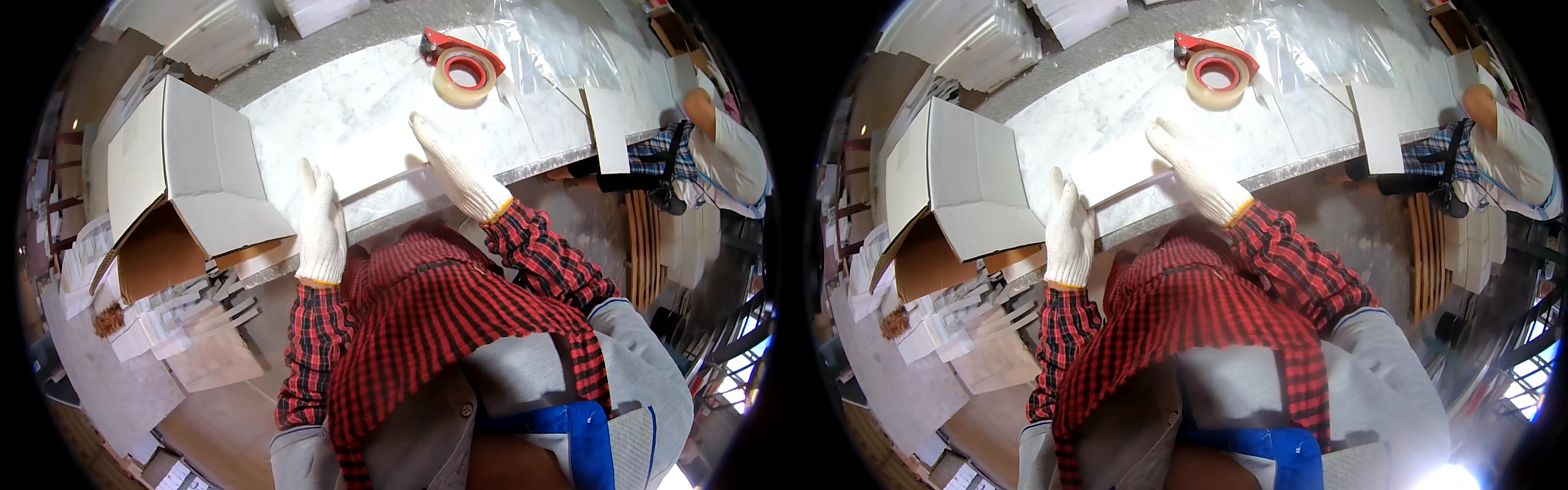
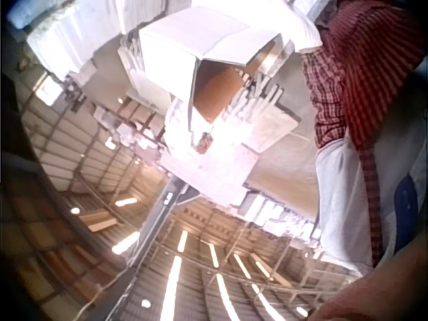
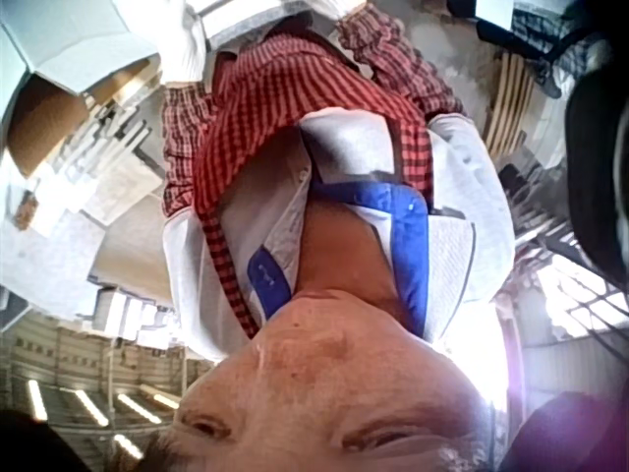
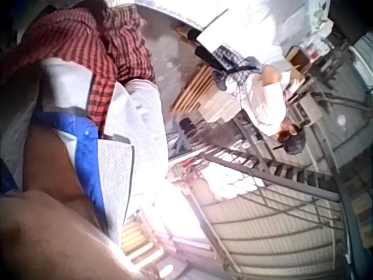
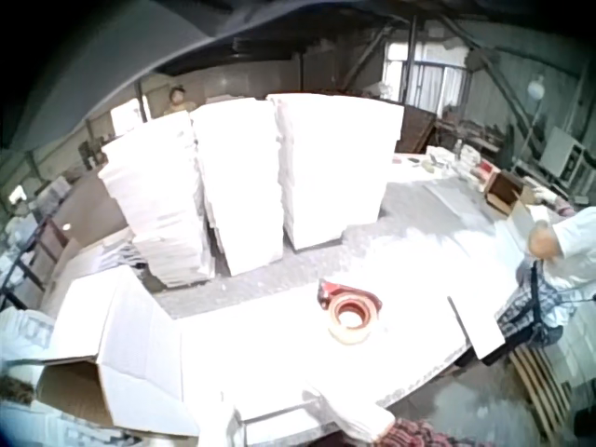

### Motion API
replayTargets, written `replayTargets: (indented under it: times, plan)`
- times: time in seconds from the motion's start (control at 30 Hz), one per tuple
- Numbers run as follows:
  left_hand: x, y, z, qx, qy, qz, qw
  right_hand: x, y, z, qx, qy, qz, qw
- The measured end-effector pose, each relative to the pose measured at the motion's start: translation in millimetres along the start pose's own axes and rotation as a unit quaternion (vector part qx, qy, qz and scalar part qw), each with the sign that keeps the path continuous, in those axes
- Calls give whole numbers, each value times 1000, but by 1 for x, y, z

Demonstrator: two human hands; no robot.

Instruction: The person picks up white rectangular items, wraps each in a clear plastic bag, and places them into a cardboard box. The person uses a tape dispenser to seal the plastic bags and stacks the wrapped items inside the box.

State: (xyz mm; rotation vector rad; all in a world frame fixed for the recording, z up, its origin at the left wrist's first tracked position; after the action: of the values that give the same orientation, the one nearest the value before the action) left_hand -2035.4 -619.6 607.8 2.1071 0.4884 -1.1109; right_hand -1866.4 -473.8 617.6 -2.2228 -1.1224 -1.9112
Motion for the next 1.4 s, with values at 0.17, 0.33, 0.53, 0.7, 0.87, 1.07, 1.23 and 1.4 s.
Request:
replayTargets:
  times: [0.17,0.33,0.53,0.7,0.87,1.07,1.23,1.4]
  plan:
    - [-15,12,3,-29,-239,-95,966,-14,13,18,-120,-45,-55,990]
    - [-18,10,4,5,-445,-266,855,-55,86,82,-139,171,-103,970]
    - [-22,-14,-13,189,-503,-441,719,-156,8,76,86,317,-80,941]
    - [-40,-12,-6,273,-589,-422,633,-86,52,28,288,41,-136,947]
    - [-31,12,6,219,-694,-419,543,14,68,3,429,39,232,872]
    - [0,-35,21,92,-444,-215,865,92,-36,-42,176,323,442,818]
    - [5,-54,8,-43,-304,-122,944,108,-120,-83,130,153,153,968]
    - [2,-45,1,-74,-285,-90,951,106,-87,-26,178,108,132,969]
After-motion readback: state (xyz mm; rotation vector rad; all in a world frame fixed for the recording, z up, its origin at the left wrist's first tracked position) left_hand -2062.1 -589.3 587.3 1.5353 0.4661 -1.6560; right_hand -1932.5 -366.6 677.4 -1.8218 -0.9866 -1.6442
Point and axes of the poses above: each hand's wrist, its own y-axis away from the middle knuckle, its own z-axis out of the back of the hand, x = y × z, the point moved 1 cm from there along -y, towards the middle knuckle, and after that the axes turned 9 degrees about -x, right-handed, at the moved point
